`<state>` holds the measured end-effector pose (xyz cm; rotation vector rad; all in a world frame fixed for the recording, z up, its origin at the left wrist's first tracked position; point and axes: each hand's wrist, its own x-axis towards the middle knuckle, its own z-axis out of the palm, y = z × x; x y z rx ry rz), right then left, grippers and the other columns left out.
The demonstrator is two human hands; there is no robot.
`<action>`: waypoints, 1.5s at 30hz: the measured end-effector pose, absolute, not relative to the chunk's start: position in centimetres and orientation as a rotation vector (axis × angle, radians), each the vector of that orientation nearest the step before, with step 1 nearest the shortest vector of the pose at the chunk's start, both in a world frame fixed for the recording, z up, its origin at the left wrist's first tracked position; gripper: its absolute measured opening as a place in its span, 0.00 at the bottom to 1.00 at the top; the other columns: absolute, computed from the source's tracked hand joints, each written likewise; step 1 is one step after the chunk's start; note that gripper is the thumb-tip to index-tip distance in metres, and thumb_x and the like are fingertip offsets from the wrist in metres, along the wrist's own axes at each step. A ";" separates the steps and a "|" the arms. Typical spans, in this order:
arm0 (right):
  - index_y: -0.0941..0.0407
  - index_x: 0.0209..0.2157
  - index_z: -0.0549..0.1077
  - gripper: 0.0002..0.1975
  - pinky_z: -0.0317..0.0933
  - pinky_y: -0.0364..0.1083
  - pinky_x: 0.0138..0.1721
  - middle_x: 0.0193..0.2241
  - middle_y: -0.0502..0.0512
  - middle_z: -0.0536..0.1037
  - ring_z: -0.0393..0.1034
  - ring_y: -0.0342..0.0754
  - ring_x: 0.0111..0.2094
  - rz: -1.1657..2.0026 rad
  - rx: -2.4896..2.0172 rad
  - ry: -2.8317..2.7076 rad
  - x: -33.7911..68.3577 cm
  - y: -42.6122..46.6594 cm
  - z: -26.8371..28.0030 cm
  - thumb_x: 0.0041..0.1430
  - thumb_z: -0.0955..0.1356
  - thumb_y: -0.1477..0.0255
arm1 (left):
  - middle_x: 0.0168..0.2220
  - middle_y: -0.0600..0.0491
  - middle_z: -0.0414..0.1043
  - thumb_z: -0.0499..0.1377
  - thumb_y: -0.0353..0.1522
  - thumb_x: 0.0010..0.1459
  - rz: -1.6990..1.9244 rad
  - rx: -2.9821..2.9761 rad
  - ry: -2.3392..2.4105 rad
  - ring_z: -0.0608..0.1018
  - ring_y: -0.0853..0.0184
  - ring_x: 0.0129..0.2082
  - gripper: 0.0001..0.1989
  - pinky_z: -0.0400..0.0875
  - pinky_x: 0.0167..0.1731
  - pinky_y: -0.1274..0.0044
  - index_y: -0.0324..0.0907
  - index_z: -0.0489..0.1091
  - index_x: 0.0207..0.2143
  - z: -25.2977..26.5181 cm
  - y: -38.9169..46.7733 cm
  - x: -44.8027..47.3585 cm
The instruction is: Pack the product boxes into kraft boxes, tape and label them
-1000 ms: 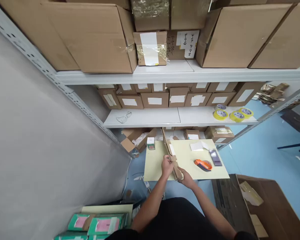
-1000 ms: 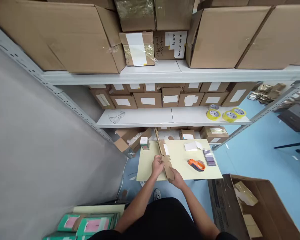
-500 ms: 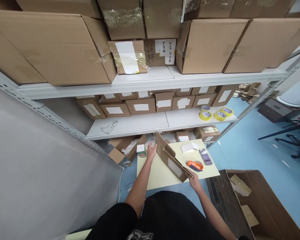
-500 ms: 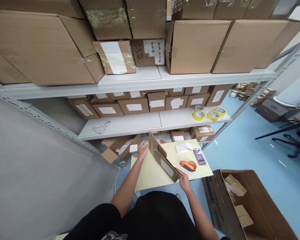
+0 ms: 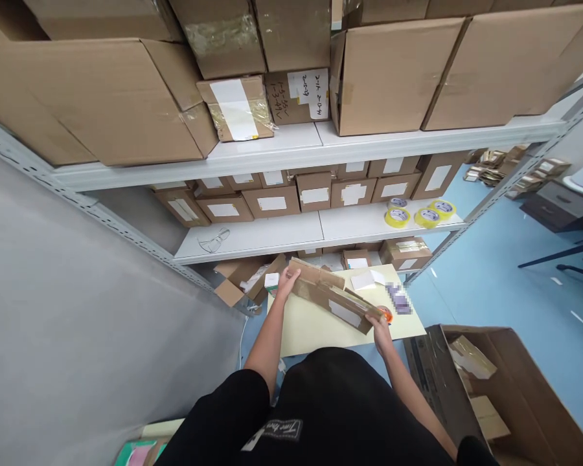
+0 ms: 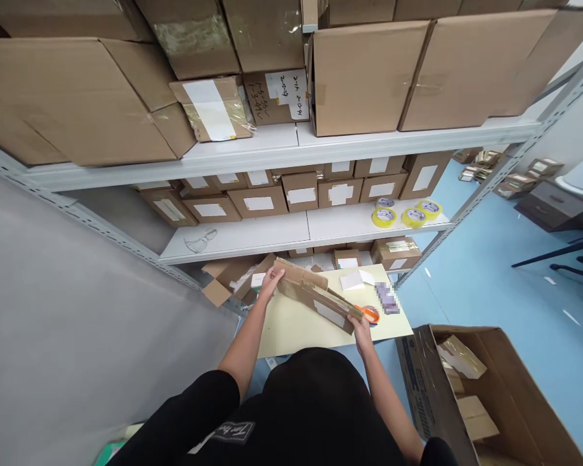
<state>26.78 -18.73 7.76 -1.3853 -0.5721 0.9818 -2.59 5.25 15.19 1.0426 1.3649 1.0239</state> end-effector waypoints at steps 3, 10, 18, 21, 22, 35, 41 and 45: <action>0.50 0.32 0.81 0.10 0.66 0.57 0.55 0.33 0.54 0.83 0.76 0.61 0.48 1.027 -1.334 -0.571 26.9 -16.8 8.0 0.46 0.74 0.61 | 0.42 0.47 0.79 0.74 0.50 0.48 1.106 1.052 1.409 0.81 0.59 0.46 0.31 0.74 0.52 0.67 0.42 0.73 0.48 14.8 4.7 -4.2; 0.51 0.22 0.75 0.07 0.67 0.54 0.47 0.27 0.51 0.80 0.75 0.57 0.39 1.140 -1.321 -0.555 27.2 -15.0 8.1 0.41 0.72 0.63 | 0.43 0.46 0.79 0.74 0.49 0.48 1.142 1.006 1.441 0.81 0.59 0.45 0.30 0.75 0.50 0.68 0.42 0.70 0.45 13.9 2.8 -6.9; 0.50 0.45 0.81 0.21 0.64 0.54 0.56 0.44 0.53 0.84 0.73 0.59 0.52 1.154 -1.357 -0.757 24.1 -15.0 7.9 0.48 0.69 0.64 | 0.61 0.40 0.70 0.77 0.41 0.44 1.044 1.091 1.323 0.74 0.53 0.61 0.47 0.67 0.62 0.64 0.44 0.63 0.64 12.0 0.1 -5.7; 0.48 0.58 0.75 0.32 0.60 0.56 0.63 0.55 0.53 0.80 0.68 0.59 0.60 1.130 -1.422 -0.752 22.9 -15.1 8.1 0.48 0.68 0.65 | 0.67 0.39 0.64 0.78 0.41 0.43 0.982 1.100 1.273 0.68 0.51 0.67 0.54 0.65 0.64 0.64 0.45 0.58 0.69 11.0 -0.4 -6.5; 0.47 0.61 0.73 0.35 0.58 0.56 0.65 0.58 0.52 0.78 0.65 0.58 0.63 1.113 -1.444 -0.749 22.6 -15.2 8.1 0.49 0.69 0.65 | 0.68 0.39 0.62 0.78 0.42 0.44 0.953 1.104 1.256 0.67 0.51 0.68 0.55 0.64 0.65 0.64 0.46 0.56 0.70 10.8 -0.4 -6.9; 0.46 0.63 0.73 0.38 0.44 0.62 0.73 0.70 0.56 0.65 0.50 0.61 0.74 1.084 -1.524 -1.032 22.1 -17.0 8.9 0.51 0.78 0.53 | 0.62 0.44 0.70 0.63 0.30 0.57 0.971 1.313 1.115 0.73 0.58 0.62 0.35 0.65 0.65 0.63 0.46 0.59 0.66 6.6 0.6 -6.4; 0.52 0.55 0.80 0.34 0.52 0.64 0.70 0.61 0.61 0.76 0.64 0.64 0.66 1.152 -1.596 -0.912 20.6 -16.9 8.1 0.53 0.75 0.45 | 0.54 0.46 0.76 0.60 0.30 0.59 0.908 1.298 1.141 0.78 0.60 0.56 0.23 0.70 0.60 0.65 0.45 0.66 0.57 4.1 1.9 -7.6; 0.52 0.56 0.77 0.35 0.60 0.62 0.65 0.57 0.60 0.79 0.69 0.63 0.62 1.087 -1.610 -0.844 19.7 -17.3 8.4 0.53 0.75 0.46 | 0.54 0.47 0.76 0.59 0.34 0.62 0.906 1.283 1.139 0.78 0.59 0.56 0.20 0.70 0.60 0.64 0.45 0.67 0.57 3.1 2.3 -7.4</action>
